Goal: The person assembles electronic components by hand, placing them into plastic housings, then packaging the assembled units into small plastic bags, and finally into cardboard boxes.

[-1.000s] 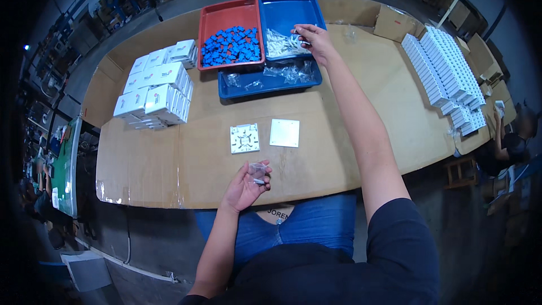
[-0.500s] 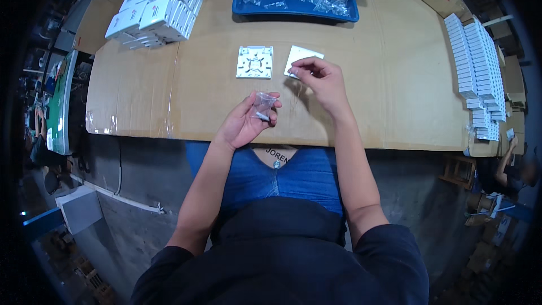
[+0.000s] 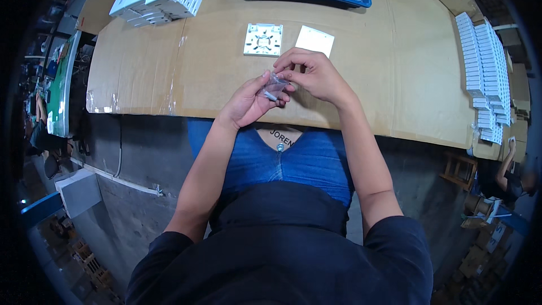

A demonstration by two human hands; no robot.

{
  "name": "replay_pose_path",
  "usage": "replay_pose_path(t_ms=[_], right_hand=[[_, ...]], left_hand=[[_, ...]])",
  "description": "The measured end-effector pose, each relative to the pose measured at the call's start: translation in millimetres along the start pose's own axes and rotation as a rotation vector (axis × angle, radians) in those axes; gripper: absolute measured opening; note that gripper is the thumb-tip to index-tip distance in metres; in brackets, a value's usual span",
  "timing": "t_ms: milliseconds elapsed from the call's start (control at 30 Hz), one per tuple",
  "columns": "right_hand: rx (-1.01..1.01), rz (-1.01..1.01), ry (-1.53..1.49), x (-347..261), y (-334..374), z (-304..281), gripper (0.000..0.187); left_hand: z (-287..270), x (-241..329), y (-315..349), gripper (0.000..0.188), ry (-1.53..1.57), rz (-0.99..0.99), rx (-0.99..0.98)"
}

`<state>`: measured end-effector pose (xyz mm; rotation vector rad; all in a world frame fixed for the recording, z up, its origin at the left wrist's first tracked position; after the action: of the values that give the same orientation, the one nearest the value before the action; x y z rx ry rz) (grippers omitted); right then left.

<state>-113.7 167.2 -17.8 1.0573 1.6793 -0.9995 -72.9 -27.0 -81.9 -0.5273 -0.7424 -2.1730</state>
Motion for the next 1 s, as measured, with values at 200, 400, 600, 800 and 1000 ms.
replay_pose_path(t_ms=[200, 400, 600, 800, 1000], right_hand=[[-0.307, 0.218, -0.070, -12, -7, -1, 0.013], [-0.294, 0.190, -0.047, -15, -4, -1, 0.031], [-0.389, 0.234, 0.042, -21, 0, 15, 0.041], [-0.280, 0.278, 0.048, -25, -6, 4, 0.043], [-0.440, 0.183, 0.033, -20, -2, 17, 0.046]], left_hand=[[-4, 0, 4, 0.045, -0.025, -0.001, -0.015], [-1, 1, 4, 0.047, 0.052, -0.001, -0.040], [-10, -4, 3, 0.046, 0.049, 0.014, -0.065], [-3, 1, 4, 0.047, 0.100, -0.022, -0.058], [-4, -1, 3, 0.051, 0.020, 0.041, -0.035]])
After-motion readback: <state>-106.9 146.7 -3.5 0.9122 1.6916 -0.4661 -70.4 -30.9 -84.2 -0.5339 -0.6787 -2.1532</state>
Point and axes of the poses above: each hand's wrist, its own y-axis away from the middle knuckle, its own z-axis out of the palm, x = y × z, the point moved 2 cm from there along -y, towards the middle knuckle, and after that the axes turned 12 degrees about x, right-handed, at the moved point
